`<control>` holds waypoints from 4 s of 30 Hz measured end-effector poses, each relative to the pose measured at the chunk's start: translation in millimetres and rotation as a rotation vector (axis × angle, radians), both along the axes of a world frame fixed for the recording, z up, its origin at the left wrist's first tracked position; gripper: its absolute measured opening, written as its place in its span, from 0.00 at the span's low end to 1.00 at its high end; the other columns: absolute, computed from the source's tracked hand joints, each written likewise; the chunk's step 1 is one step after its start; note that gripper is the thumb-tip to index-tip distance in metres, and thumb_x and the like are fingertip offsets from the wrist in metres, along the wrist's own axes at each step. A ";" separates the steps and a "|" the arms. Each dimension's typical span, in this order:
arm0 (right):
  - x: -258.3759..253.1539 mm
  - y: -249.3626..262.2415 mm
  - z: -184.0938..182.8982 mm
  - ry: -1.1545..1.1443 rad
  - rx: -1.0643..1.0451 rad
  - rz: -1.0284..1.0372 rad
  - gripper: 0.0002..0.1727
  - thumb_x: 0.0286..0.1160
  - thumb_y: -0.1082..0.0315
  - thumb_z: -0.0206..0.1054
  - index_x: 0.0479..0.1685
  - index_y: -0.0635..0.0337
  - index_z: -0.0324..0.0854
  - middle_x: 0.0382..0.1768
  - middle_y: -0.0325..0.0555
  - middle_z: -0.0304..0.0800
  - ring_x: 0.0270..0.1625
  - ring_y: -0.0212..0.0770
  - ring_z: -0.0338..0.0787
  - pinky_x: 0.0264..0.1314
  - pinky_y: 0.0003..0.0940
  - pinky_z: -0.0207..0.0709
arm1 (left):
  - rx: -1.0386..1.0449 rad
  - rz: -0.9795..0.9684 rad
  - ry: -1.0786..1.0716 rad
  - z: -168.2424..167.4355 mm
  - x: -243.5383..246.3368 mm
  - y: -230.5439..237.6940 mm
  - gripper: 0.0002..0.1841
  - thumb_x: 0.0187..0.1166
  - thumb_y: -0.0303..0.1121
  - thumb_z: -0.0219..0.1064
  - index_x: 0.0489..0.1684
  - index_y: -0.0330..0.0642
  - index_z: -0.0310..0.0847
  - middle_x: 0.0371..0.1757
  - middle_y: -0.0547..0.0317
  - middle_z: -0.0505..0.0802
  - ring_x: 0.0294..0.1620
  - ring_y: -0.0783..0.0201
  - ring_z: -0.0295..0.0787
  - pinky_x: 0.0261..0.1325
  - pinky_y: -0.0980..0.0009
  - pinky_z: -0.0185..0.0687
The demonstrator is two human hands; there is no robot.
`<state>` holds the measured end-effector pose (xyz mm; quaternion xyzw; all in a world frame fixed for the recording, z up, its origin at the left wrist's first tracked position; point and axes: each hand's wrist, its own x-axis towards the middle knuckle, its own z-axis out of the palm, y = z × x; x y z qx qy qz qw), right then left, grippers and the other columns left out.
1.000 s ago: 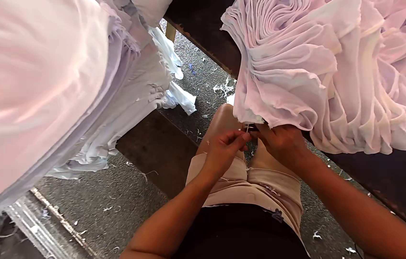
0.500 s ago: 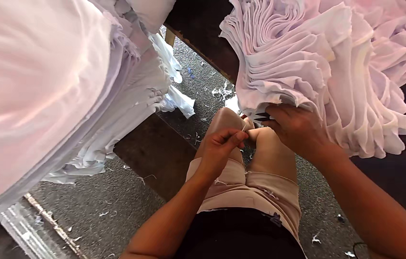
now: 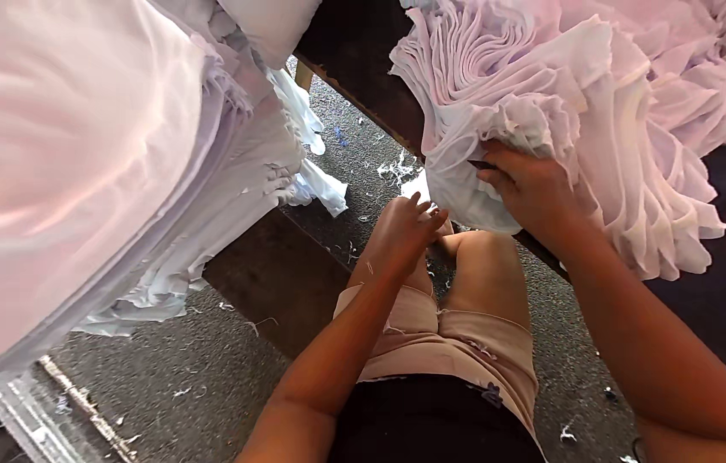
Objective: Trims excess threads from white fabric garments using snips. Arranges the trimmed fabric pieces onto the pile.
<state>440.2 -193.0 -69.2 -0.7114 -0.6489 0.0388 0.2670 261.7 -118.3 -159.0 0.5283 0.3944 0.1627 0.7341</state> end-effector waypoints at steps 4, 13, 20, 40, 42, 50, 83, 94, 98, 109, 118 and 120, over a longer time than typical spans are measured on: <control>-6.0 -8.8 -1.4 -0.066 -0.002 0.021 0.13 0.85 0.67 0.64 0.55 0.67 0.88 0.71 0.60 0.85 0.56 0.61 0.94 0.55 0.59 0.86 | -0.049 -0.035 -0.058 4.9 8.1 -4.7 0.21 0.88 0.31 0.61 0.77 0.34 0.68 0.57 0.49 0.88 0.49 0.64 0.89 0.55 0.66 0.87; -34.3 -13.2 -10.6 -0.157 -0.060 0.195 0.12 0.78 0.67 0.70 0.50 0.69 0.88 0.72 0.66 0.82 0.52 0.65 0.93 0.48 0.57 0.87 | 0.245 0.156 -0.035 11.9 -62.4 -23.9 0.08 0.85 0.24 0.62 0.43 0.32 0.88 0.29 0.68 0.90 0.30 0.79 0.86 0.42 0.79 0.86; -59.8 -16.6 -9.9 -0.330 -0.141 0.225 0.09 0.76 0.70 0.72 0.50 0.62 0.87 0.66 0.66 0.84 0.46 0.64 0.93 0.28 0.53 0.82 | 0.260 0.155 -0.203 12.2 -63.2 -28.2 0.08 0.81 0.25 0.64 0.34 0.36 0.89 0.63 0.56 0.90 0.60 0.72 0.88 0.63 0.72 0.85; -30.1 -23.3 3.1 -0.220 -0.155 0.198 0.12 0.74 0.70 0.73 0.51 0.67 0.88 0.61 0.68 0.88 0.52 0.69 0.92 0.46 0.63 0.85 | -0.050 0.089 -0.578 4.0 -42.9 -48.3 0.11 0.74 0.27 0.65 0.23 0.50 0.91 0.67 0.61 0.89 0.74 0.67 0.80 0.75 0.66 0.76; -34.3 -23.7 3.6 -0.253 -0.161 0.200 0.10 0.74 0.71 0.73 0.49 0.67 0.88 0.61 0.68 0.88 0.50 0.68 0.93 0.42 0.62 0.85 | 0.002 0.080 -0.545 6.1 -42.5 -48.1 0.11 0.74 0.27 0.64 0.23 0.49 0.91 0.67 0.61 0.89 0.74 0.68 0.80 0.75 0.67 0.77; -39.5 -16.4 -0.1 -0.190 -0.171 0.160 0.09 0.79 0.68 0.68 0.52 0.60 0.89 0.56 0.66 0.90 0.50 0.70 0.92 0.42 0.68 0.83 | -0.258 0.229 -0.603 11.2 -27.7 -48.4 0.11 0.81 0.27 0.55 0.36 0.44 0.85 0.55 0.58 0.93 0.61 0.62 0.90 0.70 0.62 0.82; -42.5 -72.2 -52.5 -0.342 0.167 0.177 0.09 0.81 0.69 0.65 0.42 0.65 0.89 0.34 0.57 0.92 0.33 0.55 0.92 0.35 0.44 0.85 | -0.053 0.168 -0.178 42.2 -34.7 -72.7 0.11 0.83 0.21 0.59 0.34 0.34 0.89 0.24 0.69 0.89 0.28 0.78 0.85 0.39 0.81 0.83; -49.1 -70.7 -57.0 -0.319 0.212 0.143 0.08 0.82 0.69 0.65 0.41 0.66 0.86 0.29 0.55 0.89 0.31 0.53 0.91 0.31 0.42 0.83 | -0.200 0.231 -0.150 53.4 -32.5 -70.5 0.13 0.85 0.20 0.58 0.31 0.33 0.88 0.23 0.64 0.90 0.25 0.76 0.85 0.36 0.81 0.84; -52.1 -67.2 -56.0 -0.351 0.215 0.186 0.08 0.80 0.73 0.63 0.41 0.67 0.88 0.27 0.55 0.89 0.29 0.52 0.91 0.30 0.40 0.83 | -0.195 0.241 -0.157 52.5 -30.4 -71.4 0.14 0.85 0.20 0.57 0.30 0.34 0.87 0.23 0.65 0.90 0.25 0.76 0.85 0.36 0.81 0.83; 46.1 -15.1 22.9 -0.052 0.006 0.026 0.16 0.86 0.65 0.62 0.57 0.72 0.83 0.53 0.67 0.90 0.49 0.64 0.93 0.50 0.61 0.85 | 0.334 -0.734 0.062 43.0 -33.6 -54.2 0.24 0.93 0.44 0.52 0.53 0.31 0.89 0.57 0.44 0.92 0.61 0.58 0.87 0.69 0.59 0.78; 87.8 11.8 61.4 0.001 -0.046 -0.014 0.19 0.86 0.61 0.62 0.57 0.70 0.84 0.40 0.61 0.89 0.38 0.50 0.87 0.46 0.48 0.79 | 0.905 -0.196 0.049 64.7 27.8 -18.5 0.11 0.82 0.31 0.67 0.47 0.32 0.91 0.52 0.42 0.91 0.55 0.50 0.89 0.56 0.56 0.85; 99.5 19.0 66.4 0.026 -0.087 -0.011 0.20 0.85 0.59 0.64 0.59 0.69 0.84 0.43 0.61 0.90 0.42 0.52 0.89 0.51 0.51 0.81 | 0.974 -0.184 0.098 67.2 48.4 -11.1 0.13 0.82 0.33 0.68 0.49 0.30 0.90 0.55 0.38 0.90 0.58 0.44 0.87 0.61 0.51 0.83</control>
